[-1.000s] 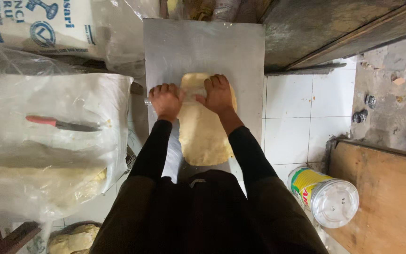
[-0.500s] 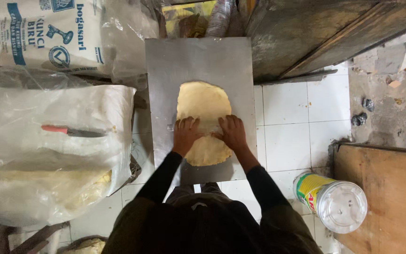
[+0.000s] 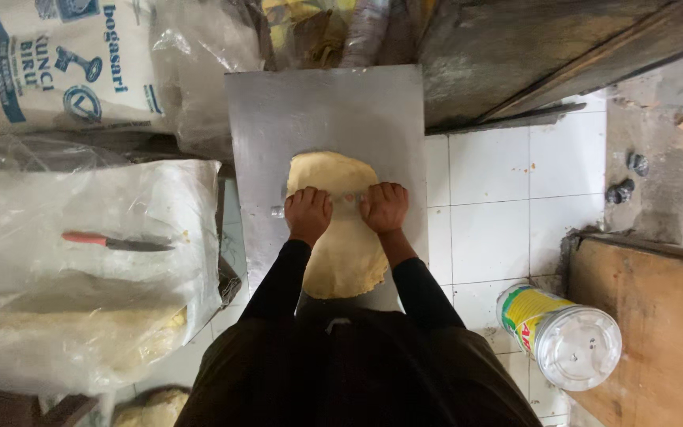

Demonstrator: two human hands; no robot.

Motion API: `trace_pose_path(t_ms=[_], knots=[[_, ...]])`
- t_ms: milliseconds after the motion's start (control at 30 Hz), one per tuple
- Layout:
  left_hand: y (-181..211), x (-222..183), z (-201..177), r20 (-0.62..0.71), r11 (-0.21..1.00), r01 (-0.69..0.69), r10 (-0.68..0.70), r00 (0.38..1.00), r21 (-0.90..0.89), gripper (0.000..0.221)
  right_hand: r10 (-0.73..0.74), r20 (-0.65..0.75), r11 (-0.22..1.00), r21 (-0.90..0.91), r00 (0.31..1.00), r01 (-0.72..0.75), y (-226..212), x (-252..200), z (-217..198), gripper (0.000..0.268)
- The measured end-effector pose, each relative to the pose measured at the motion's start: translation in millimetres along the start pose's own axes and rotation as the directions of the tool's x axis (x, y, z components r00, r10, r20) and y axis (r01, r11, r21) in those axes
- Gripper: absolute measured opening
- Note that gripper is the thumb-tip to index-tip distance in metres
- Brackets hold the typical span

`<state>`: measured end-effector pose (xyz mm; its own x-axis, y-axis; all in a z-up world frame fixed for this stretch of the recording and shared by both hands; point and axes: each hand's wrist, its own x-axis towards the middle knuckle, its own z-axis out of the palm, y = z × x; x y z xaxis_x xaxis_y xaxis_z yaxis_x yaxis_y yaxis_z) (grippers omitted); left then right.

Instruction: The person kneads a piece of dough on a metal table by hand and then rolls it out using a glass bottle.

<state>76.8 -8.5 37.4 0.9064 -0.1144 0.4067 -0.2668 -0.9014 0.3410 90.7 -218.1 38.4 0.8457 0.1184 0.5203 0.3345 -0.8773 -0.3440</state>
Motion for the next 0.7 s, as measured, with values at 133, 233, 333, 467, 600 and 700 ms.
trace_pose_path(t_ms=[133, 233, 333, 467, 600, 700], knots=[[-2.5, 15.8, 2.5, 0.022, 0.998, 0.045, -0.046, 0.999, 0.042, 0.020, 0.002, 0.085, 1.000, -0.021, 0.996, 0.000, 3.6, 14.4, 6.5, 0.024], [-0.6, 30.7, 9.0, 0.012, 0.996, 0.072, -0.073, 0.997, 0.044, 0.023, -0.014, 0.092, 0.998, -0.054, 0.996, 0.019, 11.3, 27.3, 8.2, 0.026], [-4.5, 46.7, 15.3, -0.030, 0.995, 0.078, -0.077, 0.997, 0.062, 0.025, -0.144, 0.137, 0.989, -0.006, 0.980, 0.147, 17.3, 39.7, 8.9, 0.031], [-9.0, 59.9, 24.3, -0.177, 0.998, 0.050, -0.046, 0.983, 0.023, 0.023, -0.244, 0.111, 0.970, 0.019, 0.963, 0.243, 26.4, 50.9, 9.5, 0.040], [-15.1, 64.6, 33.7, -0.132, 0.998, 0.057, -0.056, 0.990, 0.008, 0.027, -0.191, 0.226, 0.982, 0.040, 0.955, 0.187, 34.3, 62.2, 16.9, 0.039], [-18.6, 77.2, 44.8, -0.055, 0.990, 0.138, -0.136, 0.989, 0.033, 0.032, -0.219, 0.231, 0.976, 0.049, 0.948, 0.213, 44.3, 78.2, 21.1, 0.037]])
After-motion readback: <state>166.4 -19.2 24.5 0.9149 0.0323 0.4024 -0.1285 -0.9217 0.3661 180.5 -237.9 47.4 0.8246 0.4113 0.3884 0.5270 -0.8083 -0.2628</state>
